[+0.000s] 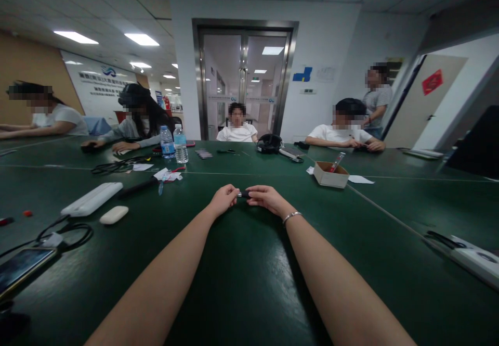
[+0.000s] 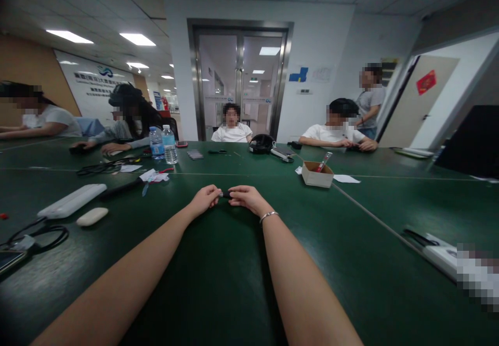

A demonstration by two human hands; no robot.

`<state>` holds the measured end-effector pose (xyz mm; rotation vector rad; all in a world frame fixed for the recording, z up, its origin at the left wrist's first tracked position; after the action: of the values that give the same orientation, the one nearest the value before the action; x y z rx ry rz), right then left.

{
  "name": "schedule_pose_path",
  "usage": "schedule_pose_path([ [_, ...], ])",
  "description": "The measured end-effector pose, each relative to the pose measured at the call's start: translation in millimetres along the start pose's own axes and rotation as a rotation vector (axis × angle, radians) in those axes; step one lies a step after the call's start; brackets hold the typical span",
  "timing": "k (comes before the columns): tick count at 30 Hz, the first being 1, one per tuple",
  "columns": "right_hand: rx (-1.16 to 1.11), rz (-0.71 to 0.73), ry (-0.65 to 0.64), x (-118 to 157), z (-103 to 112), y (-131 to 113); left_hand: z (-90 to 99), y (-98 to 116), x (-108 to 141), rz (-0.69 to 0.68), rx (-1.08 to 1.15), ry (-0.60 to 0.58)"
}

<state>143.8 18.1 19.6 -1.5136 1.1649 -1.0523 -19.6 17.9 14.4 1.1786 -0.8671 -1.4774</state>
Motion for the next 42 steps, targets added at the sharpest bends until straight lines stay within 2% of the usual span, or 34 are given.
schedule_pose_path([
  [10, -0.018, 0.045, -0.059, -1.6, 0.7, 1.2, -0.3, -4.3, -2.8, 0.023, -0.034, -0.003],
  [21, -0.030, -0.002, 0.018, -2.5, 1.3, 0.8, -2.7, 0.7, 2.1, 0.032, 0.047, -0.007],
  [35, -0.020, 0.043, -0.058, -0.3, 1.2, -0.7, -5.3, -6.0, -3.1, -0.009, -0.057, -0.070],
  [42, -0.028, 0.056, -0.090, 4.8, -2.0, -5.3, -2.5, -6.3, -3.6, -0.040, -0.177, -0.014],
])
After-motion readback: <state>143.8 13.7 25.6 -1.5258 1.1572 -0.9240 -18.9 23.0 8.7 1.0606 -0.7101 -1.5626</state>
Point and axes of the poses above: each hand's wrist, its own x-axis away from the middle knuckle, its own z-axis out of the back of the hand, y = z × x, the point moved 4 cm from there along -x, towards the middle knuckle, and after that the axes turned 14 degrees about y, right-handed, at the moved point
